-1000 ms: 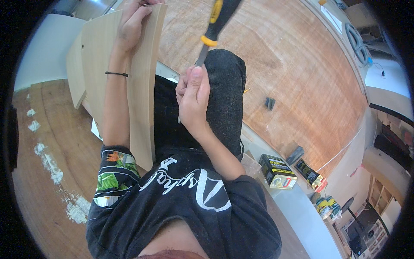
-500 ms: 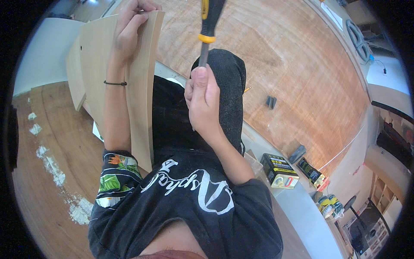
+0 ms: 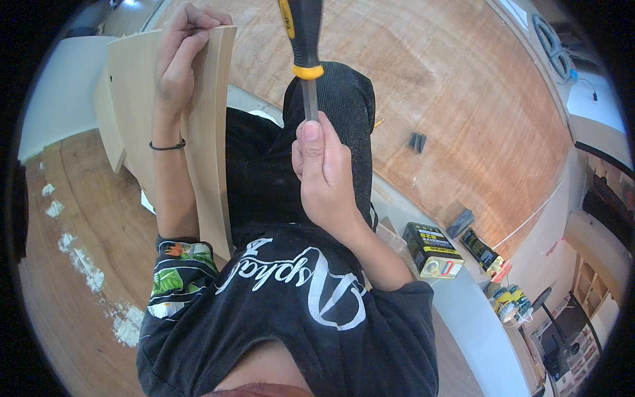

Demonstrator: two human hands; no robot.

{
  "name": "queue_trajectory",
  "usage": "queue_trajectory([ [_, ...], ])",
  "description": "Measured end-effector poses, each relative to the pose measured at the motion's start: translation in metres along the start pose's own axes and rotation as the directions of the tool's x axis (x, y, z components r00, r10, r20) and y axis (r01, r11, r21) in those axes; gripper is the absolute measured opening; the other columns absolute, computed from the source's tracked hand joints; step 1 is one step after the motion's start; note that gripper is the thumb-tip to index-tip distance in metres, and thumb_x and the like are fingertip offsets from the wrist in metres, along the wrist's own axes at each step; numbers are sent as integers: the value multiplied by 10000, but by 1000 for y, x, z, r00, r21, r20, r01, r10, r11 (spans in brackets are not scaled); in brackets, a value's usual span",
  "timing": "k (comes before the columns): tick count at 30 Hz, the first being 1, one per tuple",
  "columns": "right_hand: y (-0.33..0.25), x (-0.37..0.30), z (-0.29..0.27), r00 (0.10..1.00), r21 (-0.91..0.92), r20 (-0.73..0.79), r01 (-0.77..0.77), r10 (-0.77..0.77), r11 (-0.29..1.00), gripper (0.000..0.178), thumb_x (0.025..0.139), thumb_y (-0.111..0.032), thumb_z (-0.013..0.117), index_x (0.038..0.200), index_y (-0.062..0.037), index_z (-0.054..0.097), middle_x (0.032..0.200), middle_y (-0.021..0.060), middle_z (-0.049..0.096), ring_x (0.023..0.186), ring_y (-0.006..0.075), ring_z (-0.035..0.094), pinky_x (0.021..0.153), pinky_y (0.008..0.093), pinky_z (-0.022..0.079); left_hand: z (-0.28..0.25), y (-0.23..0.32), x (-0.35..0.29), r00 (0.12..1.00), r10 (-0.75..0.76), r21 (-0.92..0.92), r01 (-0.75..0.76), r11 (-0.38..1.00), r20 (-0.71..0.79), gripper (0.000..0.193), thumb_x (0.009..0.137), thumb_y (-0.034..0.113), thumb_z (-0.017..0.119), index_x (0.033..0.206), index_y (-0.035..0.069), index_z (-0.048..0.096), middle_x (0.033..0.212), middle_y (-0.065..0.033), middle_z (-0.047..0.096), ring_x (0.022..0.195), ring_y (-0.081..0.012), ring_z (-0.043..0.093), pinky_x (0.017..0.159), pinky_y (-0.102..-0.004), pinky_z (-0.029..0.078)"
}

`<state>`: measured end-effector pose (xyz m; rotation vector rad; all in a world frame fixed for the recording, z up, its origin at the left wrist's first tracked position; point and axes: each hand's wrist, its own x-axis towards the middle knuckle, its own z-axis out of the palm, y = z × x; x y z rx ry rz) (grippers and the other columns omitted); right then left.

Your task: The person uses a metal file to shape the edge of a curved wooden piece, then switches to a sanding block to smooth the surface. The person works on the edge and face of the wood while seated on the floor.

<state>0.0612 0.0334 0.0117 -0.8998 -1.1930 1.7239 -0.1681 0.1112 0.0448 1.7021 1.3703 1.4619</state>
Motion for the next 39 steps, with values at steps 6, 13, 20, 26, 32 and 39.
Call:
queue_trajectory([
  [6, -10, -1, -13, 952, -18, 74, -296, 297, 955, 386, 1066, -469, 353, 940, -113, 428, 602, -73, 303, 456, 8, 253, 392, 188, 191, -16, -13, -11, 995, -49, -29, 52, 998, 91, 150, 910, 66, 431, 964, 6, 557, 1022, -124, 656, 908, -142, 586, 856, -279, 447],
  [13, 3, -5, -70, 917, -269, -388, -205, 89, 941, 305, 1074, -269, 360, 1258, -70, 500, 674, -21, 420, 502, 44, 366, 437, 202, 300, -12, 12, -28, 989, -7, 180, -20, 984, 150, 128, 857, 49, 492, 977, 4, 495, 1002, -146, 629, 868, -160, 560, 821, -290, 450],
  [20, 39, 6, -120, 863, 122, -235, -430, 447, 894, 317, 1027, -126, 362, 1225, -28, 589, 882, 121, 629, 744, 143, 664, 645, 265, 523, 16, 26, -36, 990, 93, 489, -134, 862, 109, 259, 650, 126, 722, 830, 85, 542, 842, -39, 659, 766, -191, 566, 901, -341, 316],
  [26, 26, 8, -112, 926, -379, -118, -377, 359, 846, 250, 987, -185, 570, 1138, -4, 656, 842, 84, 636, 723, 190, 586, 709, 312, 466, 21, 30, -46, 981, 146, 595, -195, 780, 129, 302, 607, 97, 711, 866, 97, 558, 928, -55, 649, 837, -213, 565, 905, -359, 340],
  [32, 14, 25, -68, 992, -563, -15, 95, -125, 821, 356, 1061, -314, 457, 955, -8, 604, 664, 20, 498, 558, 109, 489, 529, 273, 395, 29, 24, -54, 989, 135, 624, -148, 768, 68, 353, 641, 62, 735, 958, 61, 579, 980, -83, 612, 945, -254, 574, 863, -348, 443],
  [39, -1, 25, -34, 960, -246, 28, -263, 278, 933, 347, 1068, -314, 434, 913, -38, 577, 567, 13, 458, 505, 123, 473, 510, 279, 382, 39, 2, -52, 993, 102, 620, -112, 777, 52, 315, 667, 85, 807, 914, 50, 615, 936, -97, 613, 884, -260, 574, 782, -356, 465],
])
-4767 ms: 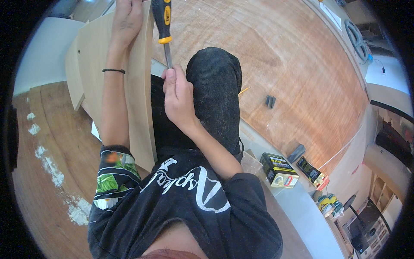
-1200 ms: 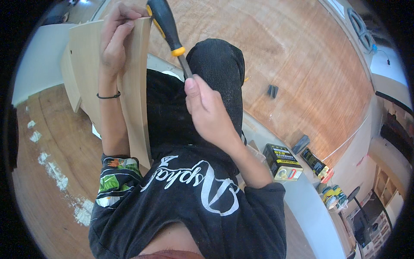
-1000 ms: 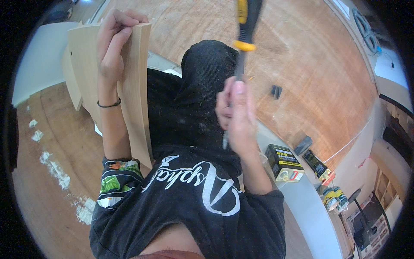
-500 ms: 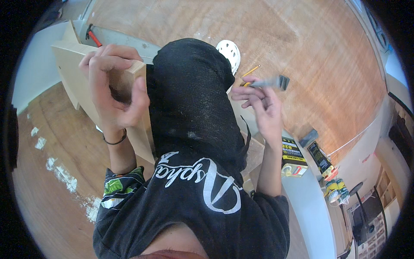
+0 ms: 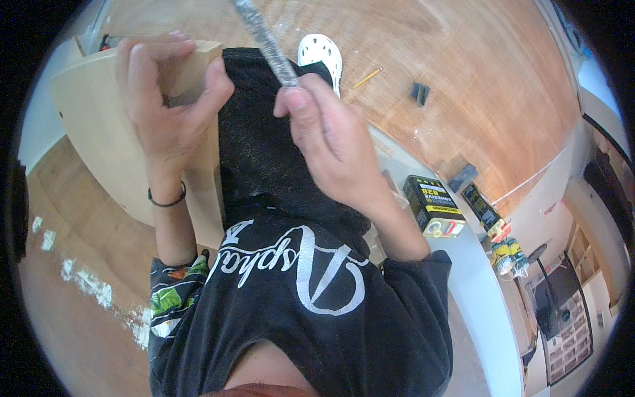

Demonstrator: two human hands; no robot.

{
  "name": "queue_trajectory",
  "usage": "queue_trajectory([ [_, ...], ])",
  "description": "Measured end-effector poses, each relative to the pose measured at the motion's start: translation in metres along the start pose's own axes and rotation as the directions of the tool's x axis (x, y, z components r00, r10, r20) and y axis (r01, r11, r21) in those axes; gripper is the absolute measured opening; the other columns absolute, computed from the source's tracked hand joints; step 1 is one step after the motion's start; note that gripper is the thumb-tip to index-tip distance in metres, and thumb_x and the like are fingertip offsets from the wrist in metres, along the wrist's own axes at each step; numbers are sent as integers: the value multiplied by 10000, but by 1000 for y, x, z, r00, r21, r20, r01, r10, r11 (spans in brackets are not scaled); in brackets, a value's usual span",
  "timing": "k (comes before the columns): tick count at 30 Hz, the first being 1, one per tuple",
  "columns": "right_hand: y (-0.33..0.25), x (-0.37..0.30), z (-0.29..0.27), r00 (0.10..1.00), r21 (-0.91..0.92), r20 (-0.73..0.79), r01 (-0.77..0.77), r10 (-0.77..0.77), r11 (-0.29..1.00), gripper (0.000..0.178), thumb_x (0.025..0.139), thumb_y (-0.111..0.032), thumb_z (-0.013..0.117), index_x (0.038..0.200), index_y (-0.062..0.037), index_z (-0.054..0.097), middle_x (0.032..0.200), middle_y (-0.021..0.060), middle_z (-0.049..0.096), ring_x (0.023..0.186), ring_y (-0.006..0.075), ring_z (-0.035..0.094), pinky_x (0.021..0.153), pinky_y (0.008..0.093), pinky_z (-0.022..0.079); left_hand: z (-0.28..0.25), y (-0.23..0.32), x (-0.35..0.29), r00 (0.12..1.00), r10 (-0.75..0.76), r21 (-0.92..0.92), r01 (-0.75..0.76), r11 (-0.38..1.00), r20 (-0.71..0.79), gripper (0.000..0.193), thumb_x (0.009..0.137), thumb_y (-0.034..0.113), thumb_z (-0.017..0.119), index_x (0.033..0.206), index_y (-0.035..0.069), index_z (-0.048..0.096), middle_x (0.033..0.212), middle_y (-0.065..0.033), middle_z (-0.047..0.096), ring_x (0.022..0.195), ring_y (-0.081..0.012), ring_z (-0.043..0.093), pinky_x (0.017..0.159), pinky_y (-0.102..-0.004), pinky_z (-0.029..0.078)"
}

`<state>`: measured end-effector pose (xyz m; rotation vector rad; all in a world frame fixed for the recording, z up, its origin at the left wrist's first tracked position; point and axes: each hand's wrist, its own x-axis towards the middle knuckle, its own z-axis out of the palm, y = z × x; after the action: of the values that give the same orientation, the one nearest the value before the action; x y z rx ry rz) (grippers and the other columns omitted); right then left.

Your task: The person uses a metal file to shape the edge of a curved wooden piece, then switches to a sanding block to smooth the surface. The person works on the edge and face of the wood while seated on the floor.

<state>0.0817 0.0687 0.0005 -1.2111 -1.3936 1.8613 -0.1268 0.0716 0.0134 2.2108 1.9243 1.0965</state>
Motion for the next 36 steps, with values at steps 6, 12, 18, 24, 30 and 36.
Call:
queue_trajectory([
  [6, 6, 4, 28, 993, -155, -47, 103, -112, 983, 263, 1050, -236, 476, 921, -32, 582, 583, 114, 500, 493, 252, 535, 503, 337, 407, -6, -2, -8, 996, 90, 76, -89, 993, -7, 329, 649, 101, 818, 930, 63, 650, 928, -63, 630, 849, -237, 564, 801, -352, 410],
  [12, 0, -4, 30, 994, -220, -56, 76, -91, 972, 404, 1073, -336, 422, 952, 11, 590, 622, -42, 408, 552, 36, 354, 503, 222, 283, -3, -2, -1, 993, 116, 10, -115, 993, -32, 326, 624, 94, 814, 912, 75, 664, 876, -28, 634, 825, -217, 553, 774, -344, 389],
  [18, 0, -3, 31, 993, -280, -65, 73, -95, 957, 408, 1071, -343, 429, 958, 10, 598, 629, -44, 411, 555, 36, 355, 505, 223, 285, -2, -7, -9, 996, 90, 16, -90, 996, -20, 298, 623, 86, 803, 888, 73, 667, 848, -29, 621, 801, -215, 543, 757, -342, 385],
  [24, 1, -1, 33, 990, -231, -88, 87, -110, 969, 239, 1038, -194, 505, 914, -9, 591, 592, 100, 481, 493, 198, 501, 496, 330, 389, 2, -5, 0, 987, 150, -4, -150, 989, -64, 236, 647, 78, 753, 851, 63, 636, 807, -48, 561, 764, -225, 506, 727, -347, 383],
  [30, 3, 7, 37, 988, -218, -95, 99, -122, 971, 274, 1046, -220, 488, 905, -6, 585, 612, 112, 493, 506, 209, 503, 511, 338, 396, 37, 3, 14, 869, -37, -505, -252, 826, -494, 223, 579, 73, 729, 731, 60, 566, 752, -104, 469, 727, -291, 459, 690, -386, 371],
  [36, 8, 21, 40, 964, -281, -105, 207, -245, 937, 325, 1058, -263, 458, 898, -8, 580, 620, 114, 501, 534, 206, 513, 539, 342, 410, 10, -16, -5, 964, 211, 6, -213, 977, -164, 204, 588, 69, 714, 726, 59, 565, 734, -91, 470, 711, -271, 455, 673, -385, 355],
])
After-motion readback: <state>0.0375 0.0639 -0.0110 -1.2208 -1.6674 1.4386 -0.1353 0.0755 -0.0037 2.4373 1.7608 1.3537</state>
